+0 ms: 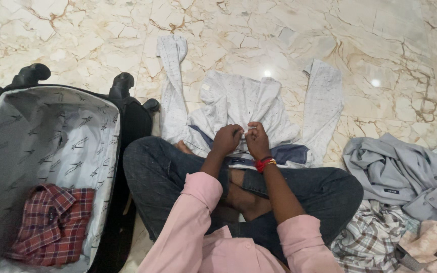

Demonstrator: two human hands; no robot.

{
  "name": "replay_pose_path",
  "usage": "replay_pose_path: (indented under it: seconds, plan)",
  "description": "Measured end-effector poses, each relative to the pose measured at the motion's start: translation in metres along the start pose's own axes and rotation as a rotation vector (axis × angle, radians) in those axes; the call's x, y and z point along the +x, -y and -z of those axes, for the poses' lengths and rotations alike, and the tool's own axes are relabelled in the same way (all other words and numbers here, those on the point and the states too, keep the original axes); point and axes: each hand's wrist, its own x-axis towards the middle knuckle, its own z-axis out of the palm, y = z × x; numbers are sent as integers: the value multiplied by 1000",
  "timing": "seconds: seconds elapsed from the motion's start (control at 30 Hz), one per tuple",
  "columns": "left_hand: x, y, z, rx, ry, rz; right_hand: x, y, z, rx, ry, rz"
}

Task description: The person folds a white shirt and places it on a pile of clothes.

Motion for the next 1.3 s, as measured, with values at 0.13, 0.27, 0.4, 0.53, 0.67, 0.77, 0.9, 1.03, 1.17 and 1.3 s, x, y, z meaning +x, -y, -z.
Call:
replay_pose_path:
  seconds: [0.13, 0.27, 0.4, 0.53, 0.67, 0.77, 0.9, 1.03, 1.17, 1.3]
  plan:
    - [16, -11, 8, -145, 95, 302, 0, 28, 2, -24, -27, 70]
    - [43, -8, 8, -37, -68, 208, -8, 44, -4, -154, -19, 82]
    - [68, -5, 4, 23, -18, 248, -9, 45, -4, -167, 3, 80]
    - [82, -1, -4, 100, 76, 256, -11, 43, -3, -160, -25, 144]
    - [88, 9, -16, 283, 265, 189, -15, 45, -7, -265, 49, 71]
    - [86, 13, -27, 464, 350, 165, -16, 51, -8, -351, 68, 328]
    - [87, 25, -43, 632, 258, 179, -15, 62, -6, -403, 127, 337]
    - [83, 34, -28, 508, 106, 252, -9, 67, -6, -386, 140, 217]
    - [90, 49, -8, 161, -116, 497, -3, 68, -4, -292, 125, 50]
    - [83, 79, -2, -63, -211, 541, 16, 71, -3, -432, 44, 78]
